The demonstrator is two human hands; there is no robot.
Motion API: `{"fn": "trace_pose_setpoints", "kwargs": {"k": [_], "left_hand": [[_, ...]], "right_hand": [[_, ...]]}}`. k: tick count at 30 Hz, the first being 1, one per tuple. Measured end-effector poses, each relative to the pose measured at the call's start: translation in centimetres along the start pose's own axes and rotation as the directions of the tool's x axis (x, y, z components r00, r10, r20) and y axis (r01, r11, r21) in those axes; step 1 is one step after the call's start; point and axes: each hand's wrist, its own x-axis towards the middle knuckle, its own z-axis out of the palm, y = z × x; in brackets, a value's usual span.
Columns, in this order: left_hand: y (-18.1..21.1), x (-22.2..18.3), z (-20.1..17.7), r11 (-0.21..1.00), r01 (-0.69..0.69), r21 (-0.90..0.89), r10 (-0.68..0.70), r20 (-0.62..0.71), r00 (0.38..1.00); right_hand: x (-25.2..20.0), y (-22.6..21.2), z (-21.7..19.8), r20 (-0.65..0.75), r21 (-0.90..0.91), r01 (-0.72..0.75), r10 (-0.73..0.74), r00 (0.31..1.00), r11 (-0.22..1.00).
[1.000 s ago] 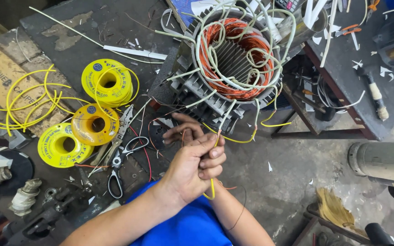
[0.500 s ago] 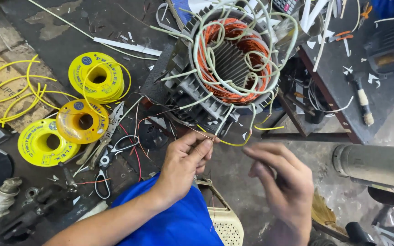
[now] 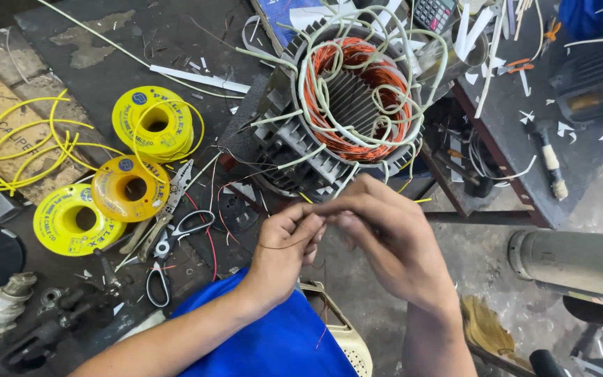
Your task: Stripping insulation from wires and connecting them to the windings of an electric motor stator.
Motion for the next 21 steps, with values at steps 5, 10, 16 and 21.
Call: {"fn": "trace_pose_setpoints", "kwargs": {"k": [5, 10, 16, 21], "left_hand": [[1.8, 0.1, 0.0, 0.964, 0.171, -0.204, -0.172, 0.012, 0.985], [3.9, 0.2, -0.2, 0.817, 0.411, -0.404, -0.38, 0.159, 0.911], [3.4, 0.5, -0.8, 0.666, 0.476, -0.574, -0.462, 0.183, 0.868], [1.5, 0.5, -0.5, 0.558, 0.459, -0.691, -0.438, 0.224, 0.87]], "right_hand": [[-4.8, 3.8, 0.0, -0.254, 0.16, 0.106, -0.062, 0.965, 0.981], [-7.9, 12.0, 3.0, -0.327, 0.065, 0.111, -0.084, 0.941, 0.992], [-7.7, 17.5, 13.6, -0.434, 0.145, 0.07, 0.0, 0.901, 0.987], [-4.7, 15.8, 16.3, -0.482, 0.372, -0.06, 0.248, 0.841, 0.926]]}}
